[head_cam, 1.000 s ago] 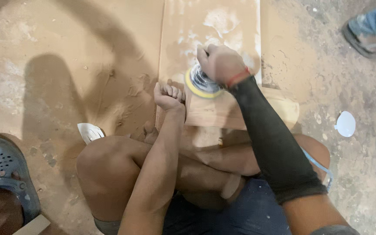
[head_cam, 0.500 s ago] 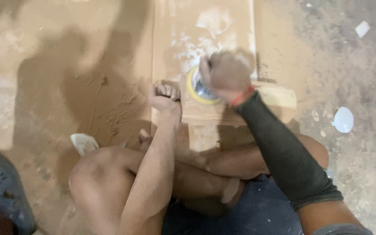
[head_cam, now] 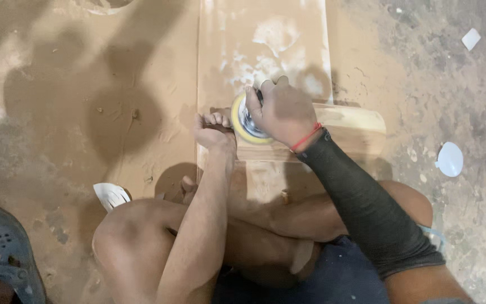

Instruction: The person sits on the floor and uses a handheld orbital sander to smooth the surface of a rectangular wooden block. They hold the block steady with one hand while moving the sander across its top face.

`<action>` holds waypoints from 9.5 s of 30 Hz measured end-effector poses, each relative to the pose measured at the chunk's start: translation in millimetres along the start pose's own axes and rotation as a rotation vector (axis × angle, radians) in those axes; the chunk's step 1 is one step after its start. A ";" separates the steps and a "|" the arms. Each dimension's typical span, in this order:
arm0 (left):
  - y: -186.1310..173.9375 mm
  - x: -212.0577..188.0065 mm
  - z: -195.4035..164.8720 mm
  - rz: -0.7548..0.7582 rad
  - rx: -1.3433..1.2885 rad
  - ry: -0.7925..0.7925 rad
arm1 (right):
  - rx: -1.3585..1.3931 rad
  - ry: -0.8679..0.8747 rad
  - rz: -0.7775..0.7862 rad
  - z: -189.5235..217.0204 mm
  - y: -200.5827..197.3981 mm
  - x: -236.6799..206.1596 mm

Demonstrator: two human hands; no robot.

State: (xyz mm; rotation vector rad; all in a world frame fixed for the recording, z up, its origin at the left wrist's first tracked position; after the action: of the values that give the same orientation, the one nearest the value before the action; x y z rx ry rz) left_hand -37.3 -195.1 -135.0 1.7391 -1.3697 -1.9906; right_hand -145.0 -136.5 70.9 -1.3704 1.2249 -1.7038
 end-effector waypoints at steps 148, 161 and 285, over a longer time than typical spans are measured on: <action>-38.6 -15.2 -13.1 -0.165 0.677 0.109 | 0.082 0.483 0.455 -120.9 -0.6 -81.4; -49.6 -22.6 -10.0 -0.216 0.608 0.053 | -0.021 0.416 0.294 -111.3 -20.2 -99.4; 29.5 -132.6 21.3 0.394 1.989 1.232 | -0.009 0.404 -0.024 -107.3 -72.2 -159.1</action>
State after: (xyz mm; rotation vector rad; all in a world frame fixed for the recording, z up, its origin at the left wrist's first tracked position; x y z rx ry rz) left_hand -27.0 -115.5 -23.3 1.7861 -2.4820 1.3399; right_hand -200.2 60.9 73.9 -1.0770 1.4350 -2.0615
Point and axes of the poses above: each hand's wrist, its own x-axis towards the middle knuckle, its own y-axis out of the palm, z = x × y, the point moved 8 cm from there along x, towards the middle knuckle, and after that the axes turned 7 degrees about -z, right-handed, at the moved point
